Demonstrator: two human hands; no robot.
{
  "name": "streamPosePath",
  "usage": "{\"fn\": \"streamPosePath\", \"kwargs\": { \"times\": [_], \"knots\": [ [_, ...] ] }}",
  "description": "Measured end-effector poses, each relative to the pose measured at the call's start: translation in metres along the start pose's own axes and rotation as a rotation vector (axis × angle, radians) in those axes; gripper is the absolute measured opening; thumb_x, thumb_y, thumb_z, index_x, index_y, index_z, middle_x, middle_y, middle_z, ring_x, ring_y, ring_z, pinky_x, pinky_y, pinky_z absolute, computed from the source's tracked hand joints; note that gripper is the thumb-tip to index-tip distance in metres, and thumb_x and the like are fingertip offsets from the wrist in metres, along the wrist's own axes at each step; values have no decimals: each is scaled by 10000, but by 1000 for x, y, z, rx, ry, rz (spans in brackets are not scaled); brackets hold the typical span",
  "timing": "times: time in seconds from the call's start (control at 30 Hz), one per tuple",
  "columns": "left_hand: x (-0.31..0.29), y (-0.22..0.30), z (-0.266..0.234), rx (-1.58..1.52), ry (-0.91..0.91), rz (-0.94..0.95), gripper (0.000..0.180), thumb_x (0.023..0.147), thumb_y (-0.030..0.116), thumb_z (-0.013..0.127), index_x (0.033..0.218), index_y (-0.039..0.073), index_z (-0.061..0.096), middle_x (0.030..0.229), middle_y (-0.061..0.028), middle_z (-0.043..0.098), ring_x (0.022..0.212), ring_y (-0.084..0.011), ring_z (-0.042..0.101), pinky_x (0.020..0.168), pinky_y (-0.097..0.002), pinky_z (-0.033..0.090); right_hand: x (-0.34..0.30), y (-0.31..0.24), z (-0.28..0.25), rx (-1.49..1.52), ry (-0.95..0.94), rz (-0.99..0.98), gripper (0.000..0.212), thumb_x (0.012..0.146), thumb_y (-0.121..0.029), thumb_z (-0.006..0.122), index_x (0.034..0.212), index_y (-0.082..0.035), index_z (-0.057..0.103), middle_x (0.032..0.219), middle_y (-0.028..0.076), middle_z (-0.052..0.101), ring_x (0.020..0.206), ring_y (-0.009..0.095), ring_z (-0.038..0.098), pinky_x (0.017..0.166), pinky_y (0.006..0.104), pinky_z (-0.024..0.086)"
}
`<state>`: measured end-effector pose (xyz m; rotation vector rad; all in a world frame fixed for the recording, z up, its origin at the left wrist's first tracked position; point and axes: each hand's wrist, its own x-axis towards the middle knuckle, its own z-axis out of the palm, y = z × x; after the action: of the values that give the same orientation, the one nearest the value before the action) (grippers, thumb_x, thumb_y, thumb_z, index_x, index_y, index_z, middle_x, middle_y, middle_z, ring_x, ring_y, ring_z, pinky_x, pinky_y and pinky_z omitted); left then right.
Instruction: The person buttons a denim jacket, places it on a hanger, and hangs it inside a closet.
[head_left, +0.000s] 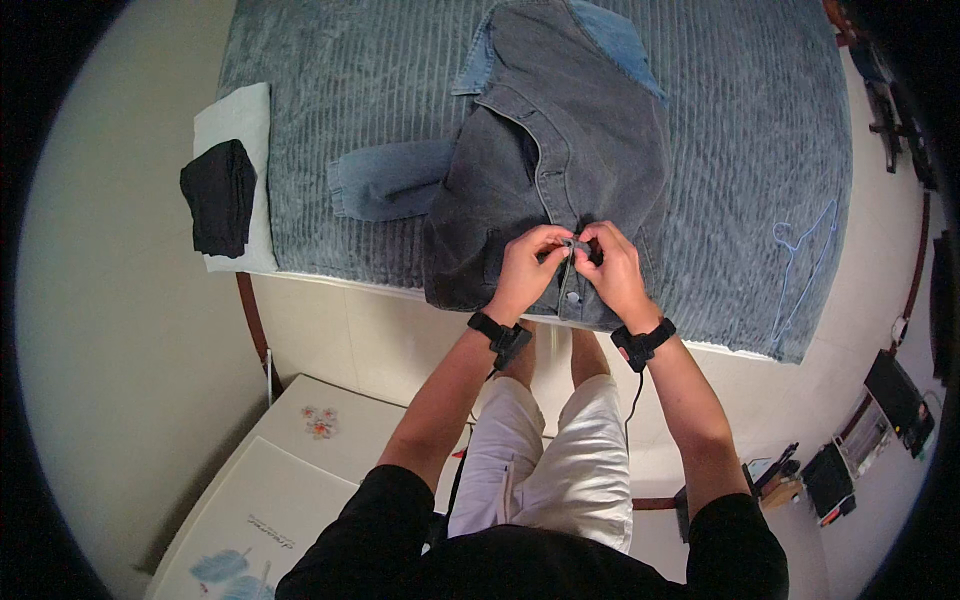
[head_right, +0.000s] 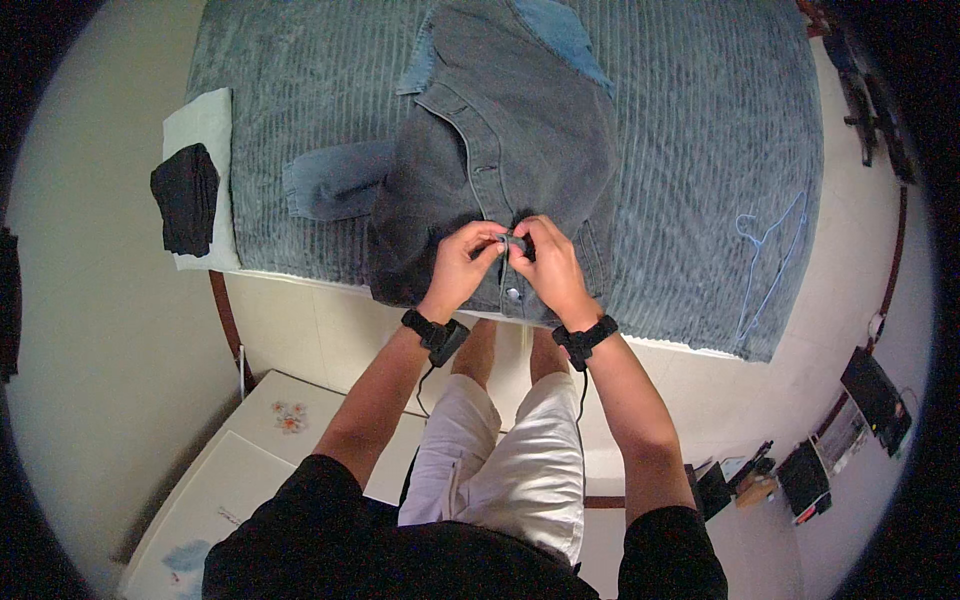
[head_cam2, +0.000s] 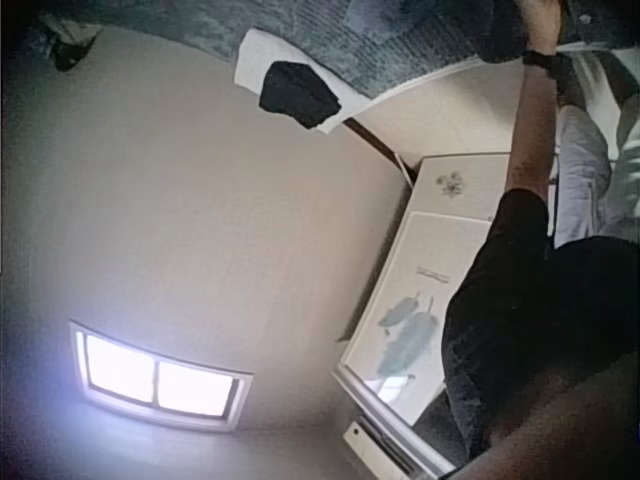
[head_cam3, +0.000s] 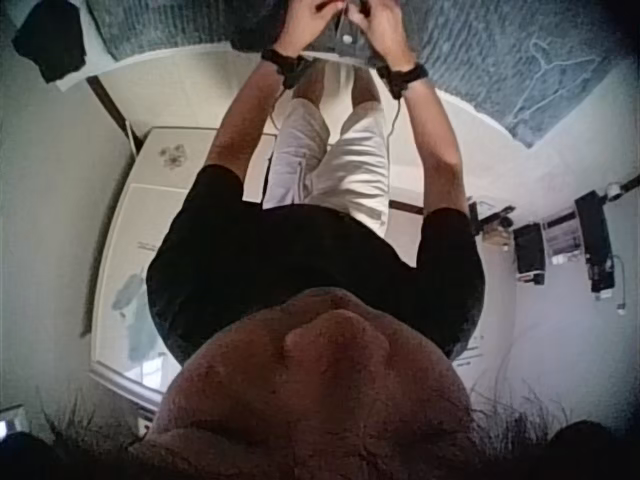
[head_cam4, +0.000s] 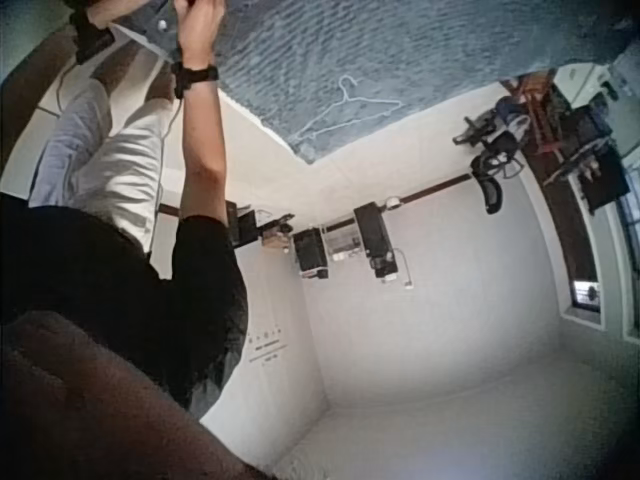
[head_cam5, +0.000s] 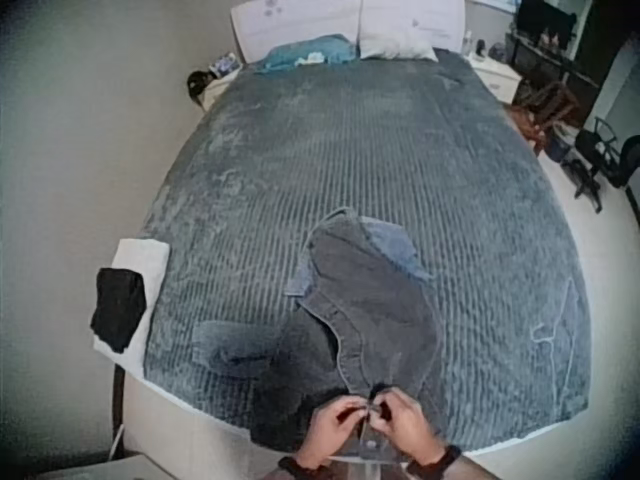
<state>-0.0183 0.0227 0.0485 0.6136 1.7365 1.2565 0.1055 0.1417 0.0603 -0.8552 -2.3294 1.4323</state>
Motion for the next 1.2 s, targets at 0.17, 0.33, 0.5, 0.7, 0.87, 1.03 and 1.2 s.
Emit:
{"fn": "streamPosePath", "kwargs": {
  "times": [0.17, 0.33, 0.5, 0.7, 0.87, 1.03, 1.2],
  "knots": [
    [-8, -3, 12, -69, 130, -71, 166, 891, -25, 665, 1058, -20, 663, 936, -37, 705, 884, -88, 650, 810, -242, 524, -7, -4, 5, -141, 79, -104, 205, 790, -27, 706, 941, 7, 572, 942, 159, 620, 848, 366, 642, 701, 422, 529],
    [-6, -1, 15, 83, 112, 55, 214, 887, -40, 636, 1090, 25, 659, 1253, -104, 593, 909, -145, 663, 782, -271, 538, -3, -6, 5, -402, 105, -183, 204, 777, -61, 718, 922, -14, 582, 946, 125, 624, 852, 342, 653, 715, 416, 553],
    [-2, 21, 6, 757, 32, 405, 293, 842, 44, 673, 1131, 66, 628, 1479, -106, 408, 991, -269, 627, 847, -370, 512, -3, -1, -5, -408, 90, -138, 222, 756, -43, 713, 936, -17, 588, 1005, 118, 642, 906, 326, 666, 713, 405, 574],
    [14, 34, 7, 796, 20, 502, 233, 783, 60, 706, 978, 70, 578, 1118, -43, 670, 987, -243, 602, 850, -373, 441, 0, -4, -15, -356, 18, -234, 215, 785, -36, 692, 968, -12, 582, 1061, 133, 660, 892, 312, 682, 720, 401, 577],
    [15, 28, 15, 777, 48, 327, 182, 836, 57, 668, 982, 47, 561, 953, -110, 673, 907, -322, 626, 789, -426, 491, 0, 2, -18, -263, 49, -261, 198, 809, -25, 672, 1001, -4, 629, 1100, 156, 679, 938, 338, 682, 785, 408, 570],
    [12, 25, 18, 565, 127, 212, 143, 860, 2, 612, 987, 9, 547, 994, -147, 669, 930, -373, 636, 788, -446, 512, -6, 0, -21, -17, 61, -159, 137, 846, -21, 650, 974, 9, 688, 1168, 178, 671, 1026, 353, 667, 886, 410, 545],
    [4, 36, 9, 544, 310, 304, 288, 882, -93, 497, 1142, 19, 555, 1182, -172, 627, 1051, -355, 632, 863, -408, 516, 3, 1, -27, -163, 23, -46, 128, 867, -44, 632, 981, -4, 673, 1076, 159, 680, 959, 348, 674, 828, 417, 547]
  ]
}}
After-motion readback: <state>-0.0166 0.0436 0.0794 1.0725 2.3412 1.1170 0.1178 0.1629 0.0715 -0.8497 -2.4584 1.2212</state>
